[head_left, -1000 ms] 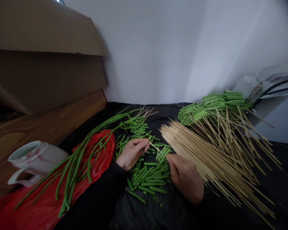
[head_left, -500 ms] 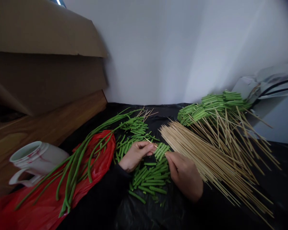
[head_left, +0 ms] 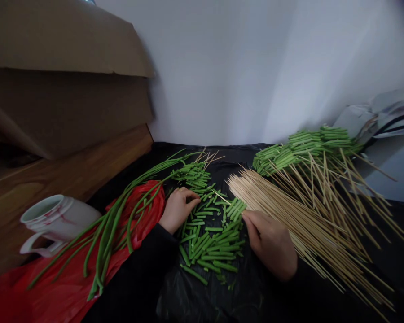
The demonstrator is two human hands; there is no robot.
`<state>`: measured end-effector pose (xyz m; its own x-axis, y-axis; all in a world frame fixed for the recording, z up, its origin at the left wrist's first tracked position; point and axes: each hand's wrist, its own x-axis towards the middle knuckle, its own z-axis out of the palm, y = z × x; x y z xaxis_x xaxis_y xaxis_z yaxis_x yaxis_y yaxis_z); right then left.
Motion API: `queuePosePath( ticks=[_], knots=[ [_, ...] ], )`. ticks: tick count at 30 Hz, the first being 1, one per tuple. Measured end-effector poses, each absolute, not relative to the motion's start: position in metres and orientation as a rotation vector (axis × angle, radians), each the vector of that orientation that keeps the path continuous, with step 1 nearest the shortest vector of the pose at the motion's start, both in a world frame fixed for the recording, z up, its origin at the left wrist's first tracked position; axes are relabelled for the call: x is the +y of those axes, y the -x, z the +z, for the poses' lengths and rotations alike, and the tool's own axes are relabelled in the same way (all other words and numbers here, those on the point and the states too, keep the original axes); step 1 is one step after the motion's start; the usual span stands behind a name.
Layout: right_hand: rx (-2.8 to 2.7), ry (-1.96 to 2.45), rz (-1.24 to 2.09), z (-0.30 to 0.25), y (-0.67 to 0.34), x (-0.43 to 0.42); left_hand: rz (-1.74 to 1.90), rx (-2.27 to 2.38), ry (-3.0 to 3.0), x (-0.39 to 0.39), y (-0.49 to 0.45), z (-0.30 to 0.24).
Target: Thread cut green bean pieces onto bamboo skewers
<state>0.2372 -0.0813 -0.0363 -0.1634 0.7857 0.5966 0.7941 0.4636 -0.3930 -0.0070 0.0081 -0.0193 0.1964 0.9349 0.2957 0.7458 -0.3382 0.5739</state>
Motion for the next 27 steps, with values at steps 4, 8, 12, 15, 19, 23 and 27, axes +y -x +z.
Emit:
queuePosePath(
  ticks=[4,8,12,15,19,23,27],
  knots=[
    [-1.944,1.322,-0.022,-0.037,-0.237,-0.082,0.777,1.727,-2.391,0.006,0.002,-0.025],
    [-1.949,1.316,-0.029,-0.038,-0.236,-0.082,0.724,1.791,-2.481,0.004,-0.001,-0.028],
    [-1.956,1.304,-0.018,-0.038,-0.236,-0.082,0.809,1.773,-2.424,0.003,0.000,-0.027],
    [-1.956,1.311,-0.009,-0.037,-0.236,-0.082,1.006,1.654,-2.231,0.003,0.000,-0.021],
    [-1.965,1.316,-0.023,-0.035,-0.236,-0.083,1.236,1.350,-1.673,0.000,-0.007,-0.012],
    [-1.958,1.296,0.004,-0.034,-0.234,-0.084,1.156,1.067,-1.110,-0.004,-0.016,-0.007],
    [-1.968,1.292,0.014,-0.033,-0.233,-0.085,1.079,0.939,-0.845,-0.007,-0.018,-0.004]
  ],
)
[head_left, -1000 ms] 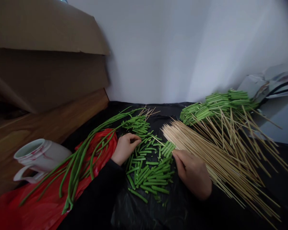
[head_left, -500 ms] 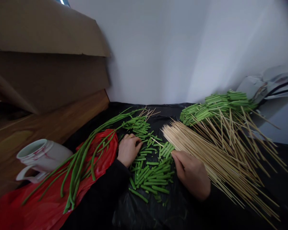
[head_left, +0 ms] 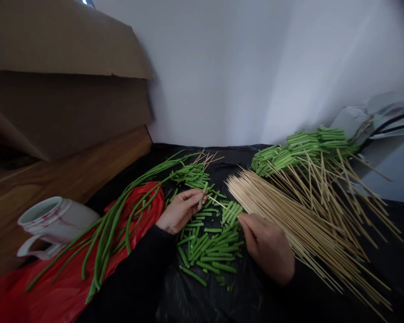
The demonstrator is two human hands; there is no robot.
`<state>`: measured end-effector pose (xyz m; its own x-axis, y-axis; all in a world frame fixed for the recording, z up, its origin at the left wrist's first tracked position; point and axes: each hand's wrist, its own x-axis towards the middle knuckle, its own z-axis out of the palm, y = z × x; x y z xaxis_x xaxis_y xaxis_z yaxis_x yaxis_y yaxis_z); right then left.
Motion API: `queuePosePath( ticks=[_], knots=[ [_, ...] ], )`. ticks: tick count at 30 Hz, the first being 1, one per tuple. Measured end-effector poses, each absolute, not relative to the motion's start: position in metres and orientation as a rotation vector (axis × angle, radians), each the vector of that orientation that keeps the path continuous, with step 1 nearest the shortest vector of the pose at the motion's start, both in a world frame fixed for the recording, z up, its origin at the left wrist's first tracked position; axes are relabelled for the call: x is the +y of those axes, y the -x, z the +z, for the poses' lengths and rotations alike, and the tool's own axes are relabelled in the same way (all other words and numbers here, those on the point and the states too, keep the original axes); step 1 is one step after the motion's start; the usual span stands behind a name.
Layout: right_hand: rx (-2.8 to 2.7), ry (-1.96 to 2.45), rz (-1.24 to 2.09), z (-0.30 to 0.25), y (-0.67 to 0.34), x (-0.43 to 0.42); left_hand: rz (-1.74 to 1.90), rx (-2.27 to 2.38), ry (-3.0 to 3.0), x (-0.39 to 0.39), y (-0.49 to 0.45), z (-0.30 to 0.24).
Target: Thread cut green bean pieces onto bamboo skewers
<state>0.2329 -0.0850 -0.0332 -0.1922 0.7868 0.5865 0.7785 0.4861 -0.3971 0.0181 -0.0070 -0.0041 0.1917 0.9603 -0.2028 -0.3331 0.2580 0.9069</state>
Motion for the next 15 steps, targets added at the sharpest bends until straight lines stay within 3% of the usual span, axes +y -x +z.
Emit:
queuePosePath(
  ticks=[15],
  knots=[
    [-1.990,1.297,-0.001,-0.0336,-0.2321,-0.0858,1.022,0.892,-0.780,-0.0082,-0.0187,-0.0043]
  ],
)
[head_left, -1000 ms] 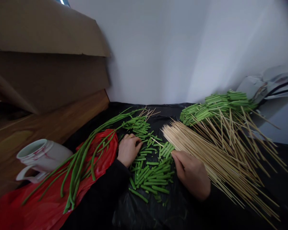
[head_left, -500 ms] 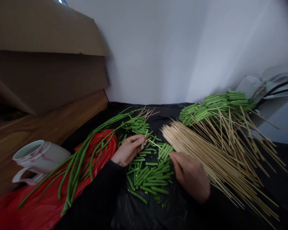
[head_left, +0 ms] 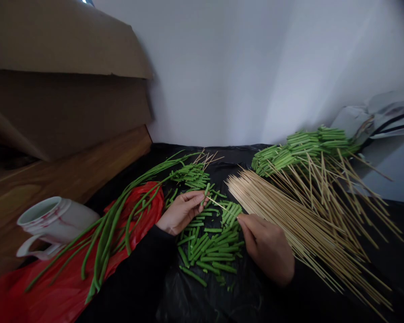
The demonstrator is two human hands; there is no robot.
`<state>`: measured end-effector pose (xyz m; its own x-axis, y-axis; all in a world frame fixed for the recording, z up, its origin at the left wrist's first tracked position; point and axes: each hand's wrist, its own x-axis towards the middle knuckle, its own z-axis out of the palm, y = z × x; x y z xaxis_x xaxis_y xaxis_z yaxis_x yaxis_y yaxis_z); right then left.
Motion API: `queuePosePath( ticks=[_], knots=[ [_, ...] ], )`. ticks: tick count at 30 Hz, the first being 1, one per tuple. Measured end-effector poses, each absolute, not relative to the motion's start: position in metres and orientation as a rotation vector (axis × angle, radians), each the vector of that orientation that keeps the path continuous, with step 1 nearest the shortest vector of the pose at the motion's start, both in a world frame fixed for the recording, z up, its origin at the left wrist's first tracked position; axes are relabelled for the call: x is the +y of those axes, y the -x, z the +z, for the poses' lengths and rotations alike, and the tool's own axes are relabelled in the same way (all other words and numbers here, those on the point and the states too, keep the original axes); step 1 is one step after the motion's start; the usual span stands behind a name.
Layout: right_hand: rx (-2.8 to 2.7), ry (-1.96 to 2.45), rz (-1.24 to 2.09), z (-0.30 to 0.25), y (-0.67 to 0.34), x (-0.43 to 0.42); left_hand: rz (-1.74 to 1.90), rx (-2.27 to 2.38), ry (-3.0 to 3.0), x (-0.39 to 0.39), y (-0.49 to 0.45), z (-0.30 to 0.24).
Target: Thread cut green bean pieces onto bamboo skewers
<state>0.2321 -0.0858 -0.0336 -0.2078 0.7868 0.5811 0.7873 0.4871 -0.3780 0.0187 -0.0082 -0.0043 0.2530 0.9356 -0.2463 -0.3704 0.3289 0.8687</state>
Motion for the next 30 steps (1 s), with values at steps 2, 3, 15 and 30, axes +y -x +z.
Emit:
queuePosePath(
  ticks=[2,3,15,30],
  knots=[
    [-1.992,1.299,0.013,-0.034,-0.232,-0.086,1.019,0.899,-0.785,-0.008,-0.018,-0.004],
    [-1.993,1.302,0.015,-0.034,-0.232,-0.086,1.018,0.901,-0.791,-0.008,-0.018,-0.004],
    [-1.999,1.323,0.044,-0.036,-0.230,-0.087,1.010,0.931,-0.881,-0.008,-0.020,-0.015],
    [-1.974,1.307,0.074,-0.040,-0.229,-0.085,1.073,0.971,-0.831,-0.013,-0.030,-0.017]
  ],
)
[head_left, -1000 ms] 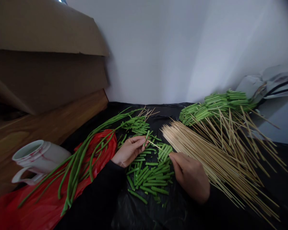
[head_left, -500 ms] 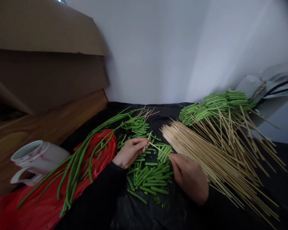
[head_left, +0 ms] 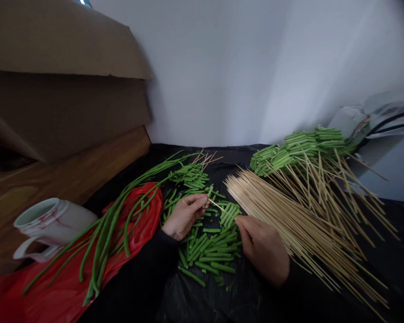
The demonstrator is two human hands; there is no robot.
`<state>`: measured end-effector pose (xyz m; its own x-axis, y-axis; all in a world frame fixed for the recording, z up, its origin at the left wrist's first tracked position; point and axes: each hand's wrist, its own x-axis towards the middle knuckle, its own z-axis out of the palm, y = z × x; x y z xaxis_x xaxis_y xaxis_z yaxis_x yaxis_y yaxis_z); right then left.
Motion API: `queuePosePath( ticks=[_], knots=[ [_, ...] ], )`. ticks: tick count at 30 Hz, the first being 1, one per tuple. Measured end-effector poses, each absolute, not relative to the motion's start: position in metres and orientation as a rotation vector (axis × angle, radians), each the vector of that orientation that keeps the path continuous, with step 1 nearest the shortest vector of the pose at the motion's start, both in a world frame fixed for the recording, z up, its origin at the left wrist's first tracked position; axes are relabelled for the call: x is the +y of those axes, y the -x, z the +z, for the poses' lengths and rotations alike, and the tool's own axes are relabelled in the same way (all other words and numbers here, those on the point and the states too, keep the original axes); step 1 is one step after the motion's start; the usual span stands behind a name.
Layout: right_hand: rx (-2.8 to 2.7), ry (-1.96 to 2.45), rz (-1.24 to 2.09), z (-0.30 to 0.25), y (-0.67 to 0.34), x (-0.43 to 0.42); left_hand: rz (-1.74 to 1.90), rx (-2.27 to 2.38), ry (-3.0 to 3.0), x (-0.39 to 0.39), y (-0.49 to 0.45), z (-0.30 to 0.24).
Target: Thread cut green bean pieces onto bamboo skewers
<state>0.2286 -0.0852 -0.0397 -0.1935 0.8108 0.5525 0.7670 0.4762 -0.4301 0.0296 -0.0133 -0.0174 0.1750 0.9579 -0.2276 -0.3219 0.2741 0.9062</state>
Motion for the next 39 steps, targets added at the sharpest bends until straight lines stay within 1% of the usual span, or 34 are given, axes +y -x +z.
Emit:
queuePosePath(
  ticks=[10,34,39],
  knots=[
    [-1.965,1.301,0.061,-0.042,-0.228,-0.085,1.009,0.870,-0.769,-0.015,-0.034,-0.019],
    [-1.955,1.279,0.140,-0.042,-0.220,-0.084,0.894,0.950,-0.843,-0.023,-0.045,-0.024],
    [-1.972,1.295,0.101,-0.040,-0.222,-0.084,0.885,0.945,-0.909,-0.024,-0.044,-0.020]
  ],
)
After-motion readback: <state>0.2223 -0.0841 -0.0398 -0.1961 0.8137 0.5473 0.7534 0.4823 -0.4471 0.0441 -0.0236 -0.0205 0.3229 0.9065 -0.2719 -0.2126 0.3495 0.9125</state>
